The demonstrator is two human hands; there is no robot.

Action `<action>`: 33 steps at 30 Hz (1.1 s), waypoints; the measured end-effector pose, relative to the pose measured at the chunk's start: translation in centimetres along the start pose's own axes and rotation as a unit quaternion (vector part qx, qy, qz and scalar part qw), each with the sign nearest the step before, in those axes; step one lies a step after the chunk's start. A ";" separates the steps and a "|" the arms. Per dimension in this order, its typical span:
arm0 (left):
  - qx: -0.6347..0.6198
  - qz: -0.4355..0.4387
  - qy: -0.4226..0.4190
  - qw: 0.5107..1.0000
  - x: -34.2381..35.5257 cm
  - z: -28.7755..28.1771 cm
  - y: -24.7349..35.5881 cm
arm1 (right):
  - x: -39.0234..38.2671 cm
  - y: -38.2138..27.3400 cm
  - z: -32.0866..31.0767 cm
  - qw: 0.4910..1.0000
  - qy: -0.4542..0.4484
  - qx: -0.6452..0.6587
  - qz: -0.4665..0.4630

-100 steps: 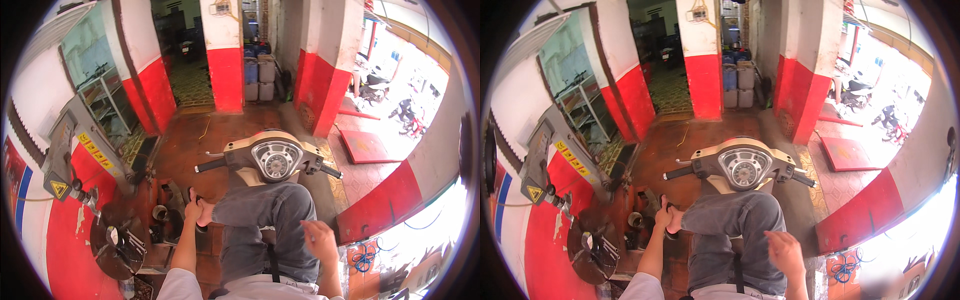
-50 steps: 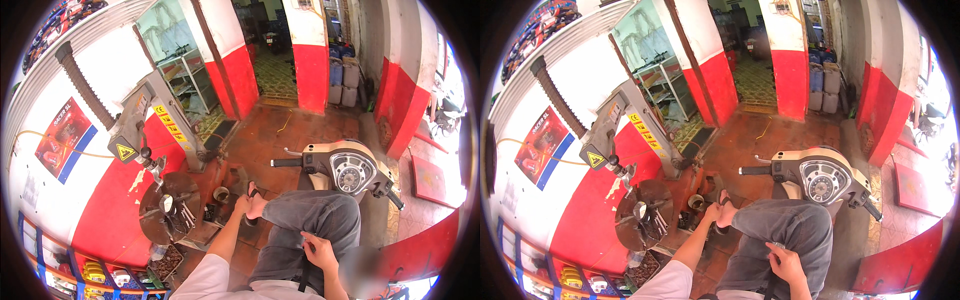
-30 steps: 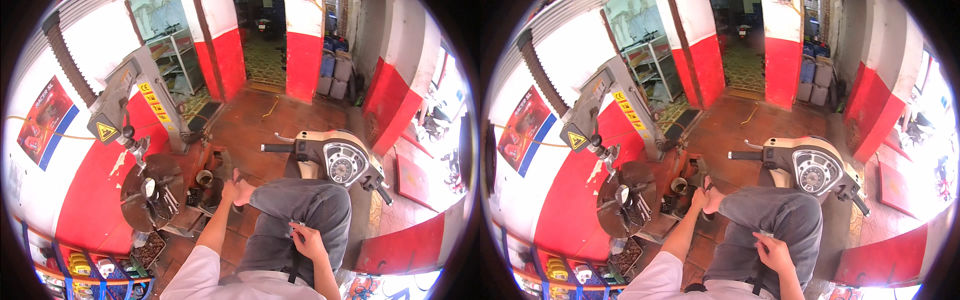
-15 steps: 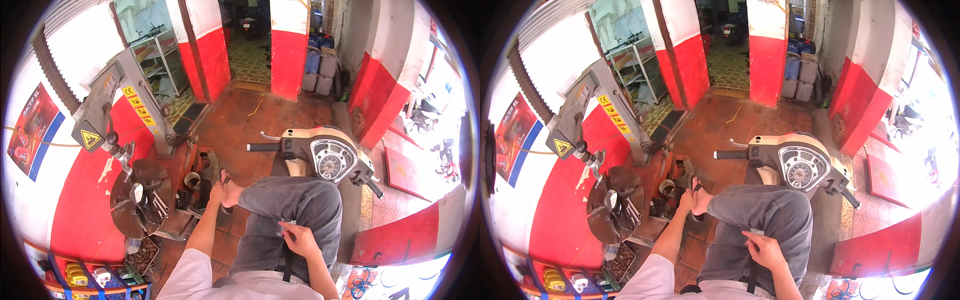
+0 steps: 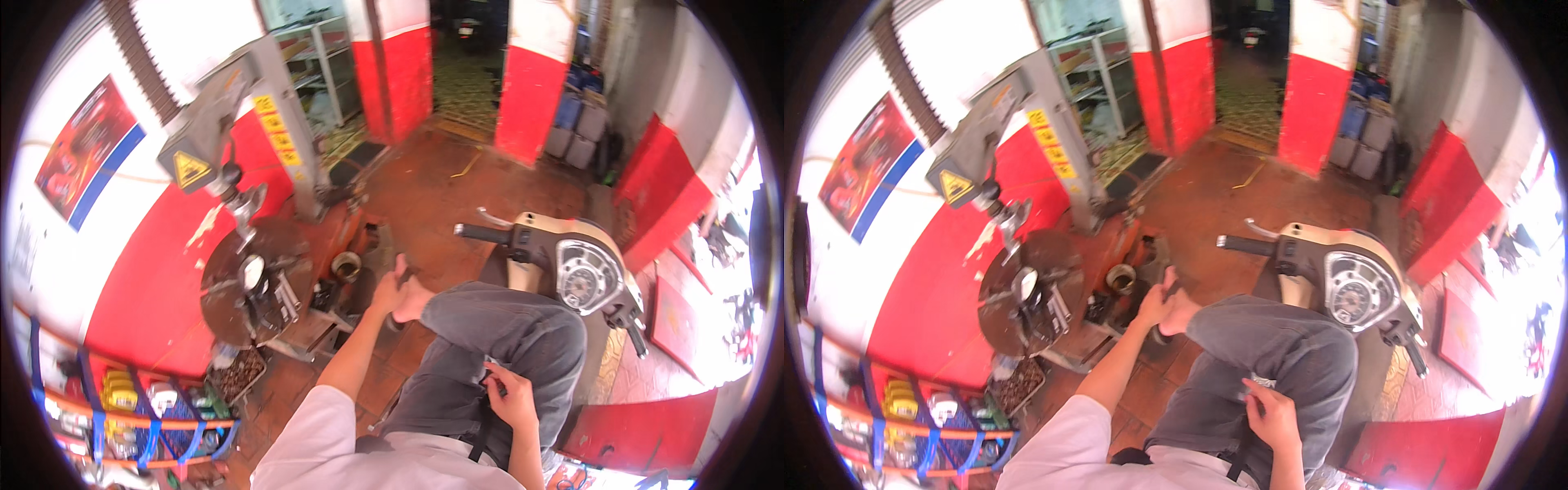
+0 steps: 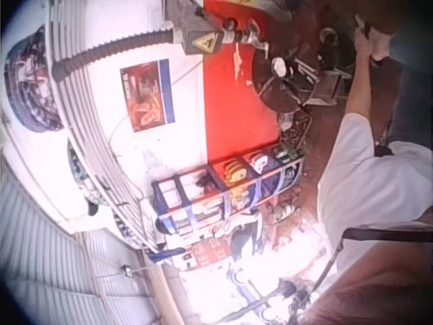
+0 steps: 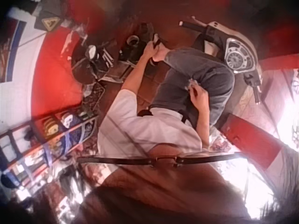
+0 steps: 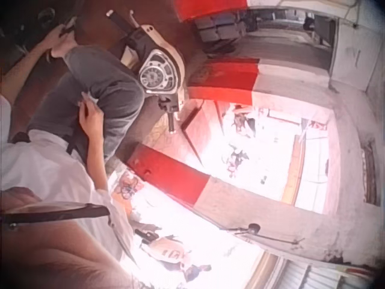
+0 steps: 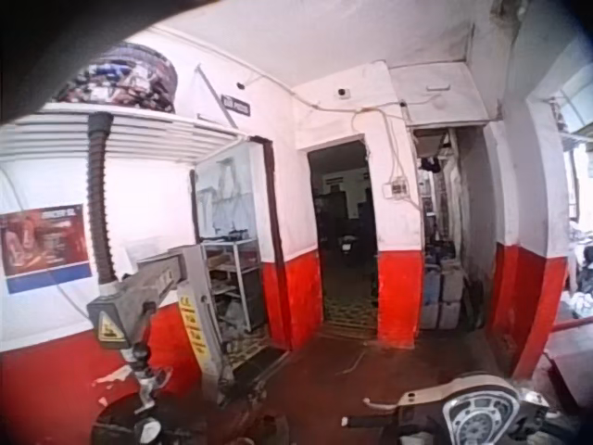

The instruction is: The person uses a wrench to tighten or loosen bolts on a scooter's handlebars and then attaches a side mirror by hand.

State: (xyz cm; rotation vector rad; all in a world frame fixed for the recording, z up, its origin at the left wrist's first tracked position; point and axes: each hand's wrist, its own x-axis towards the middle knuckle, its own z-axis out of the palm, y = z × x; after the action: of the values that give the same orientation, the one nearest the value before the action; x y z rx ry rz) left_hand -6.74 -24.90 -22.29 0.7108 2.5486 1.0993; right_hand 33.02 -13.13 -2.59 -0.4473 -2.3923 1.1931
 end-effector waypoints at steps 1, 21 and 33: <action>-0.020 0.014 0.011 1.000 -0.5 0.1 -0.2 | 0.0 -0.1 0.2 1.000 0.015 0.006 0.002; 0.013 -0.316 0.431 0.845 -16.8 -19.2 -22.3 | 5.9 -9.9 5.8 0.936 -0.267 -0.004 -0.228; 0.103 -0.328 0.503 0.793 -13.6 -23.5 -25.9 | 6.3 -6.5 5.5 0.956 -0.253 0.022 -0.147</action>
State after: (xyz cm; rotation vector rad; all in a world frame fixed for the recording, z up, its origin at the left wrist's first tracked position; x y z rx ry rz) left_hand -13.90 -61.64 -24.82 -1.0093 3.3011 1.0725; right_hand 24.23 -17.70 1.16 0.2616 -2.7122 1.3364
